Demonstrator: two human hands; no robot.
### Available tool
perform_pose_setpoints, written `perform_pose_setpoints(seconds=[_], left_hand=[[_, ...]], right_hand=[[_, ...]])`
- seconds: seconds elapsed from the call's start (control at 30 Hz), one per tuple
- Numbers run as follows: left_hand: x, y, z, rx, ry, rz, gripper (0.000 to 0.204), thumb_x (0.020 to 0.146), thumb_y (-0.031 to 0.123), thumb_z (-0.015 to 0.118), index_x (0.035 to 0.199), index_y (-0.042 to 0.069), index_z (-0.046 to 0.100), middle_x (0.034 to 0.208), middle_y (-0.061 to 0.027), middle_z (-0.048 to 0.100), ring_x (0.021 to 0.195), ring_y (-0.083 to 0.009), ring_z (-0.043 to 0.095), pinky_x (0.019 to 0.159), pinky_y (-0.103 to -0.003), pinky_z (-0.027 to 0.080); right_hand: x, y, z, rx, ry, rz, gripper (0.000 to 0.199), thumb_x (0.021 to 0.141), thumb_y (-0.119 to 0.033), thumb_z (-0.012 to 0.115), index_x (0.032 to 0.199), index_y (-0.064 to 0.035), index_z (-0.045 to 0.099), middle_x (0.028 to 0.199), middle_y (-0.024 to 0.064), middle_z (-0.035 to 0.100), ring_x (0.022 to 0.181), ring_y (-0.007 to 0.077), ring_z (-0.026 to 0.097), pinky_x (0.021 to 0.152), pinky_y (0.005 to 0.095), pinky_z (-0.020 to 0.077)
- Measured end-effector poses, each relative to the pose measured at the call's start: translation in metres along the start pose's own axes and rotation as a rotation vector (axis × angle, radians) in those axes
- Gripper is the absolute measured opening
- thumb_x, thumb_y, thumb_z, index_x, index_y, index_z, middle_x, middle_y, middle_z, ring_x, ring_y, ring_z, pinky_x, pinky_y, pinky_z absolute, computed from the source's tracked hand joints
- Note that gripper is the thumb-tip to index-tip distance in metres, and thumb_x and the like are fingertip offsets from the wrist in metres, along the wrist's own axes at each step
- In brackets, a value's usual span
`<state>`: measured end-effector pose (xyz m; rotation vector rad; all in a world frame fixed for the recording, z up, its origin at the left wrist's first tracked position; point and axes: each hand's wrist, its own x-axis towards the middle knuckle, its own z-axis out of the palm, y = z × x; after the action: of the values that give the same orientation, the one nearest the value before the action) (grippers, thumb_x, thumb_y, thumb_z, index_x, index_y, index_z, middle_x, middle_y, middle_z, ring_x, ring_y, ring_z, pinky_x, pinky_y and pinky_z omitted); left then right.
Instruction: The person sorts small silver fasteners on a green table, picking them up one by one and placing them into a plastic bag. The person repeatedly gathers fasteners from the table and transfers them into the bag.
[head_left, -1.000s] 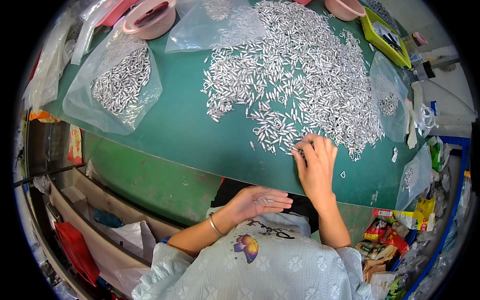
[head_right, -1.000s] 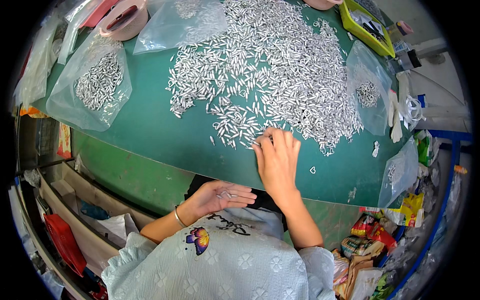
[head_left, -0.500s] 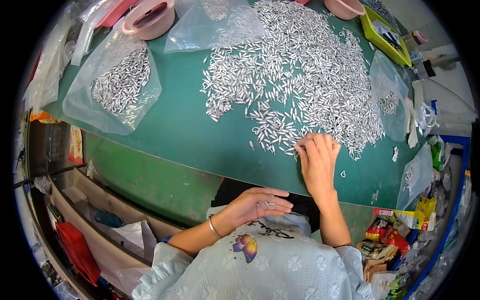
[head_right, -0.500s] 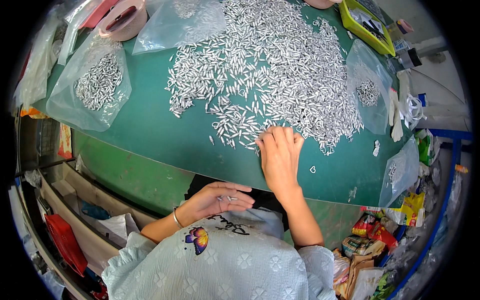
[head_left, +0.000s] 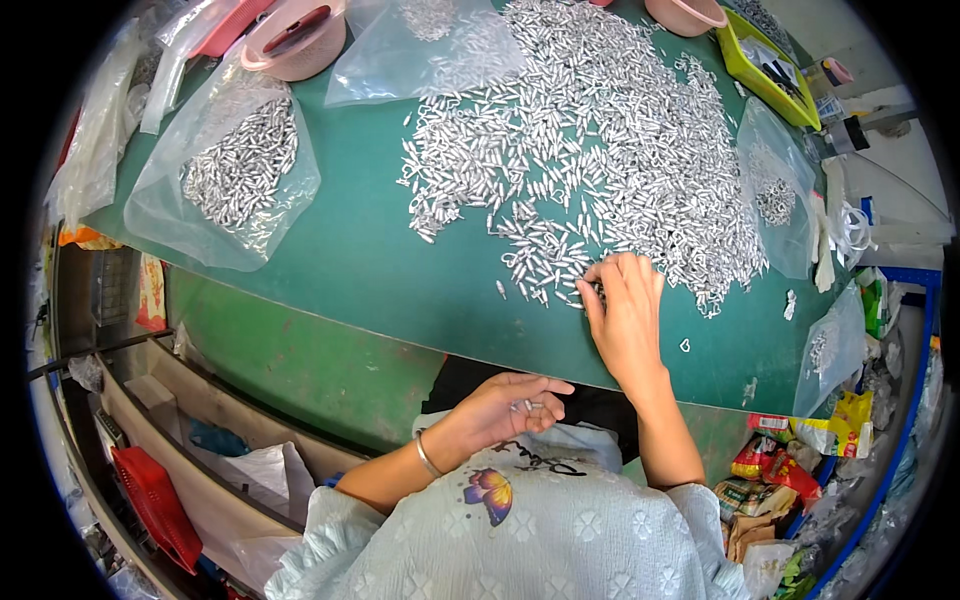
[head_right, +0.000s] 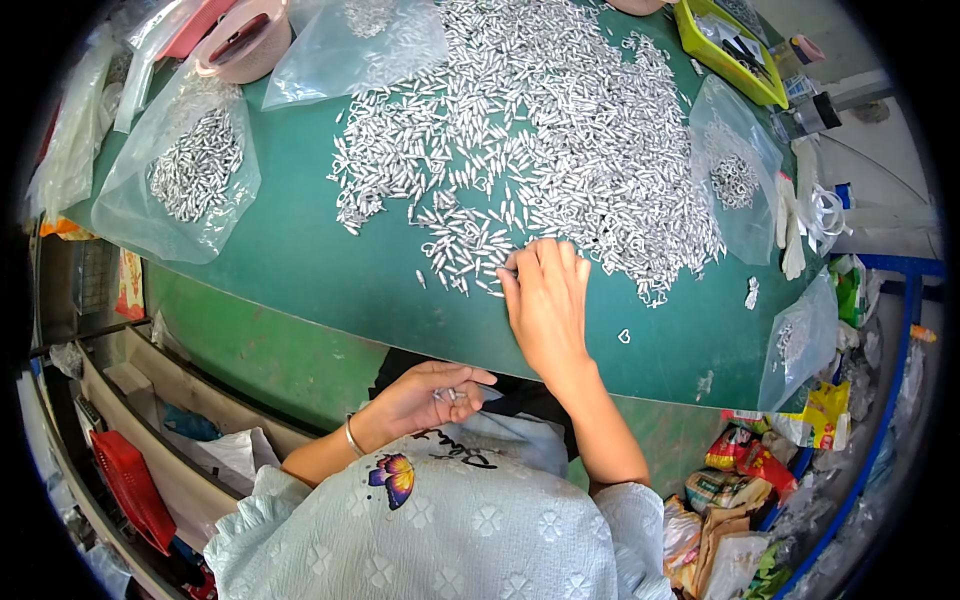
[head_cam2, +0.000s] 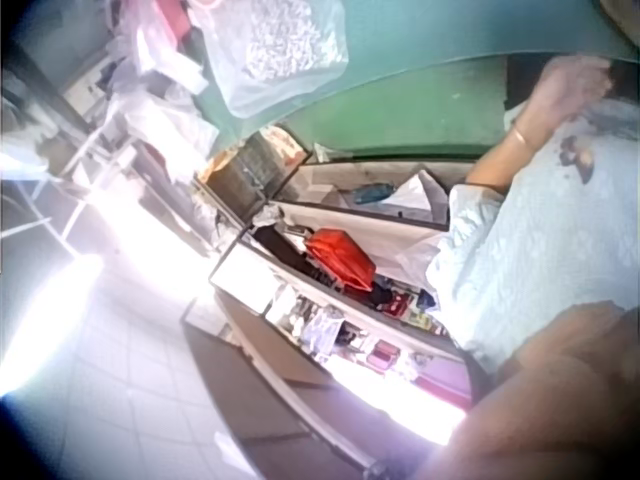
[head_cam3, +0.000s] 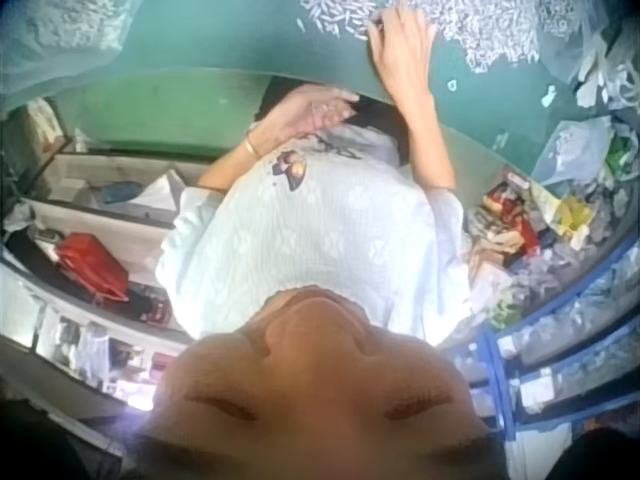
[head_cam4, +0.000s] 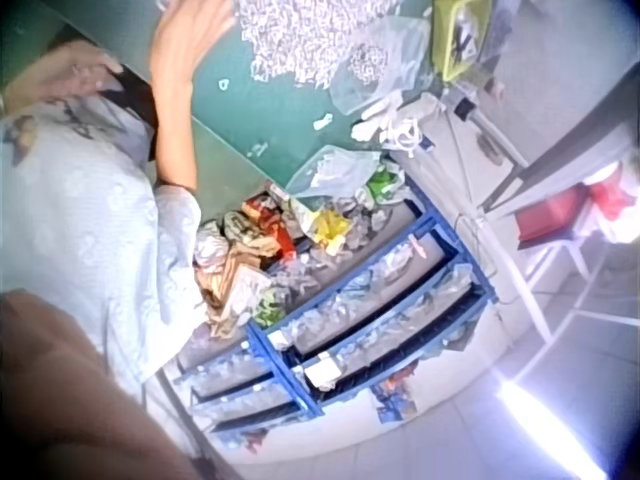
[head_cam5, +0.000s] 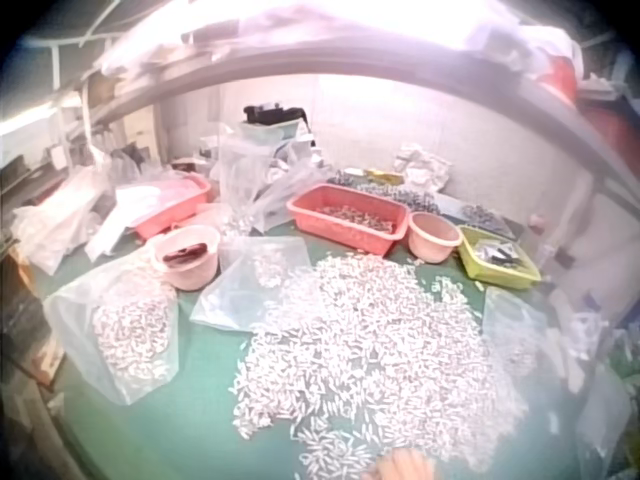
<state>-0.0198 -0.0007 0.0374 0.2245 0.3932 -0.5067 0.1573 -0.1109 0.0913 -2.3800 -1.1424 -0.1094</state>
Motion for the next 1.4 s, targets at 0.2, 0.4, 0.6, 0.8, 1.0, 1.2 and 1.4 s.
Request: perform_pose_setpoints(seconds=[0.2, 0.4, 0.6, 0.8, 1.0, 1.2, 1.4], left_hand=[[-0.004, 0.003, 0.014, 0.096, 0.1, 0.02, 0.036, 0.102, 0.016, 0.049, 0.127, -0.01, 0.055, 0.112, -0.019, 0.067, 0.098, -0.0214, 0.067, 0.087, -0.03, 0.055], [-0.002, 0.007, 0.02, 0.026, 0.143, -0.008, 0.041, 0.101, 0.016, 0.046, 0.129, -0.014, 0.051, 0.124, -0.0265, 0.06, 0.115, -0.0317, 0.062, 0.1, -0.038, 0.05], [0.003, 0.005, 0.009, -0.039, 0.088, -0.042, 0.046, 0.1, 0.017, 0.04, 0.132, -0.016, 0.046, 0.133, -0.0337, 0.052, 0.124, -0.0399, 0.055, 0.107, -0.044, 0.044], [0.021, 0.012, -0.017, -0.137, -0.189, -0.162, 0.066, 0.103, 0.039, 0.033, 0.135, -0.018, 0.04, 0.138, -0.039, 0.043, 0.13, -0.0468, 0.046, 0.111, -0.048, 0.039], [0.031, 0.01, -0.037, -0.42, -0.388, -0.165, 0.078, 0.102, 0.051, 0.029, 0.137, -0.019, 0.036, 0.14, -0.0398, 0.039, 0.13, -0.0485, 0.045, 0.111, -0.052, 0.036], [0.031, -0.001, -0.041, -0.682, -0.485, -0.081, 0.075, 0.102, 0.049, 0.03, 0.138, -0.017, 0.037, 0.14, -0.0383, 0.041, 0.131, -0.0477, 0.045, 0.11, -0.056, 0.037], [0.026, 0.015, -0.031, -0.303, -0.27, -0.207, 0.068, 0.103, 0.039, 0.034, 0.139, -0.018, 0.034, 0.141, -0.0347, 0.043, 0.132, -0.0446, 0.045, 0.111, -0.048, 0.039]], right_hand=[[0.007, 0.001, -0.012, -0.013, -0.132, -0.049, 0.015, 0.079, -0.01, 0.072, 0.086, -0.0049, 0.059, 0.087, 0.0069, 0.051, 0.086, 0.026, 0.049, 0.077, 0.0399, 0.0335], [0.002, -0.01, -0.02, -0.117, -0.21, -0.103, 0.015, 0.08, -0.011, 0.07, 0.089, -0.0036, 0.059, 0.092, 0.0086, 0.052, 0.091, 0.0272, 0.05, 0.082, 0.0422, 0.0347], [-0.012, -0.017, -0.016, -0.096, -0.187, -0.109, 0.02, 0.078, -0.01, 0.069, 0.095, -0.0037, 0.059, 0.099, 0.0087, 0.054, 0.095, 0.0269, 0.05, 0.085, 0.0422, 0.035], [-0.022, -0.017, -0.017, 0.077, -0.267, -0.216, 0.019, 0.079, -0.009, 0.069, 0.095, -0.0044, 0.06, 0.097, 0.0071, 0.055, 0.093, 0.0252, 0.051, 0.083, 0.0391, 0.036], [-0.03, -0.018, -0.015, 0.171, -0.253, -0.269, 0.019, 0.077, -0.007, 0.069, 0.095, -0.0039, 0.062, 0.096, 0.0066, 0.057, 0.09, 0.0248, 0.052, 0.08, 0.0369, 0.037], [-0.039, -0.028, -0.021, 0.387, -0.357, -0.375, 0.02, 0.077, -0.005, 0.069, 0.096, -0.004, 0.065, 0.095, 0.0066, 0.06, 0.086, 0.025, 0.054, 0.075, 0.0363, 0.0387], [-0.008, -0.029, -0.006, 0.125, -0.054, -0.056, 0.024, 0.078, -0.006, 0.073, 0.099, -0.0044, 0.062, 0.094, 0.0093, 0.059, 0.087, 0.028, 0.054, 0.073, 0.0382, 0.0388]])
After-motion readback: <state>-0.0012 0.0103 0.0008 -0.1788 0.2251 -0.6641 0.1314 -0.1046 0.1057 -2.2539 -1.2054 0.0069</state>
